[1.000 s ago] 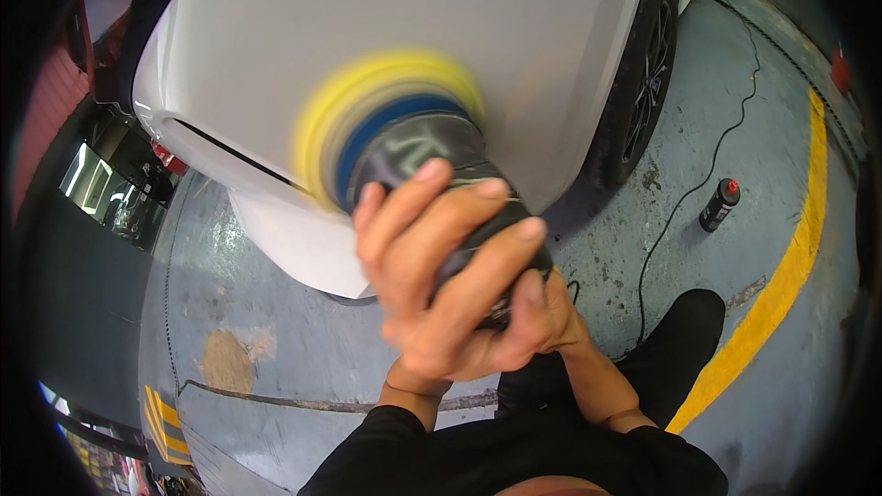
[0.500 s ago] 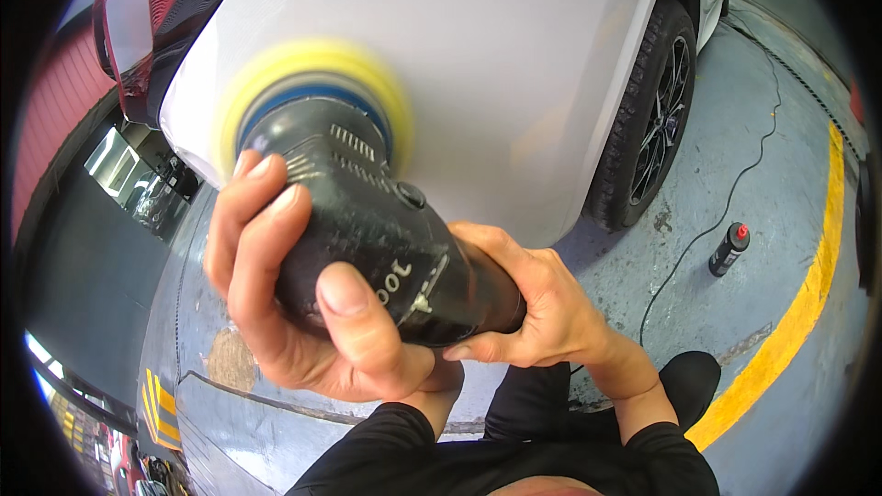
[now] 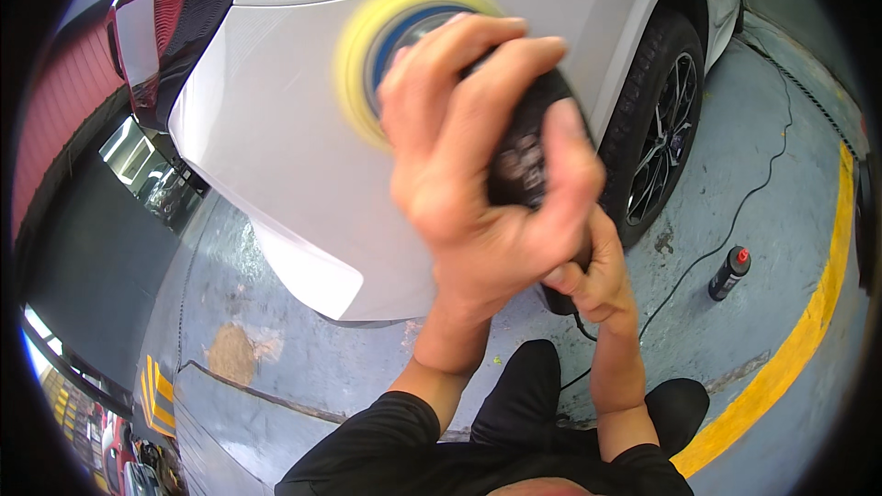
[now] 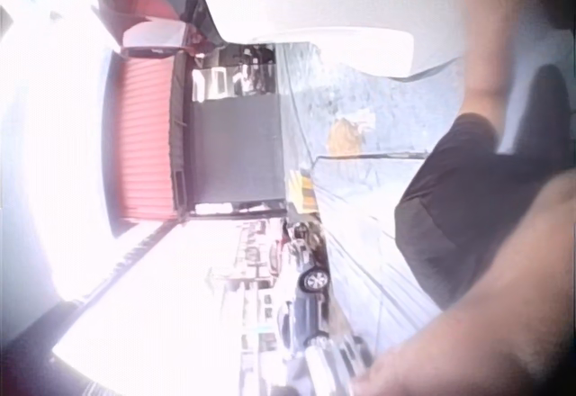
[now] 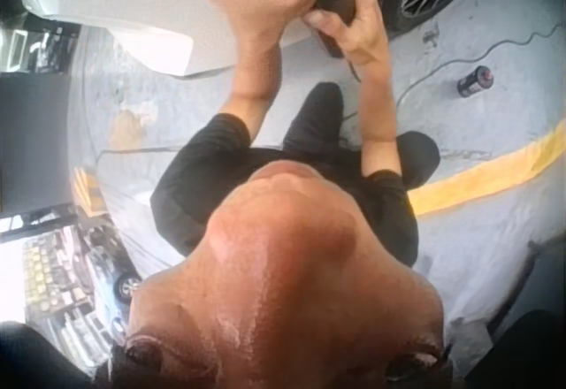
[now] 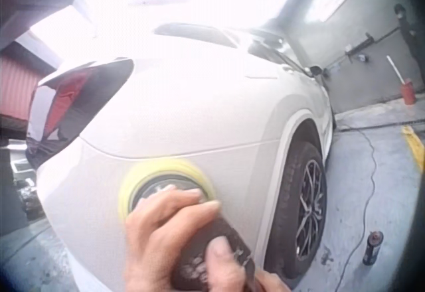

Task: The person uses a rotary polisher with a yellow pad to polish the rear bumper of a white car. They move the tool in circular motions across the surface, focusing on different sections of the bumper.

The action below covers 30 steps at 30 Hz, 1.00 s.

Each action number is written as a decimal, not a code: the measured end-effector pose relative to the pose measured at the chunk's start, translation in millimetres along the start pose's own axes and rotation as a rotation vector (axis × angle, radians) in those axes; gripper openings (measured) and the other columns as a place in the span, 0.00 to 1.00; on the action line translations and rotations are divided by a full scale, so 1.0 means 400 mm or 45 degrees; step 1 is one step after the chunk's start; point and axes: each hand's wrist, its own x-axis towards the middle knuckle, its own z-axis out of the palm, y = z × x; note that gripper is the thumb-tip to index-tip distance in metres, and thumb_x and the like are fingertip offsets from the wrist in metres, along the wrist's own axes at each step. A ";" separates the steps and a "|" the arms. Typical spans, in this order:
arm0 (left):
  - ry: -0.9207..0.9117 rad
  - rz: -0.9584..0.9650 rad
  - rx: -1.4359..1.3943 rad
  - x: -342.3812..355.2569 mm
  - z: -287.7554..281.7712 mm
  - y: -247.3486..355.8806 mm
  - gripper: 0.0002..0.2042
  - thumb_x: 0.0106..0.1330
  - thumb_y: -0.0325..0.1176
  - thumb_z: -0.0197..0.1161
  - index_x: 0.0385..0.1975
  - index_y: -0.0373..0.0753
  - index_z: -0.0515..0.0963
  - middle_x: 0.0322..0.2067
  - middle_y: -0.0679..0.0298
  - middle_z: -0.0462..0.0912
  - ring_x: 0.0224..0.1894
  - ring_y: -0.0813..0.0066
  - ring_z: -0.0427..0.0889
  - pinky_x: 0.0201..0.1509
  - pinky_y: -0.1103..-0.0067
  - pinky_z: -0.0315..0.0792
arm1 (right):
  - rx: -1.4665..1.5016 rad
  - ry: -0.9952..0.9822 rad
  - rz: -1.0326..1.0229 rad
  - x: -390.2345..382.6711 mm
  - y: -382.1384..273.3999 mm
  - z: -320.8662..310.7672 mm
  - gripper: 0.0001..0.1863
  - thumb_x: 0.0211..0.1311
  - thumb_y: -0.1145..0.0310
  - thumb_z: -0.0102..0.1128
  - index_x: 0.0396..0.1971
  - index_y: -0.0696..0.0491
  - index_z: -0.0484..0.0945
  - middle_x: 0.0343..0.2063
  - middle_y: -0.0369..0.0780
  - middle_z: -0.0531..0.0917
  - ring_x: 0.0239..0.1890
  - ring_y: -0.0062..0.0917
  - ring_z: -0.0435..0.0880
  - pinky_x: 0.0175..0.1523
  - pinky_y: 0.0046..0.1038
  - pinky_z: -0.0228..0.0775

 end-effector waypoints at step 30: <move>-0.076 -0.031 0.179 -0.057 -0.156 0.018 0.17 0.56 0.31 0.65 0.44 0.32 0.86 0.50 0.47 0.85 0.59 0.48 0.82 0.70 0.57 0.70 | -0.199 -0.106 -0.045 -0.052 0.066 0.101 0.50 0.48 0.50 0.86 0.67 0.57 0.70 0.46 0.41 0.88 0.49 0.23 0.86 0.57 0.29 0.77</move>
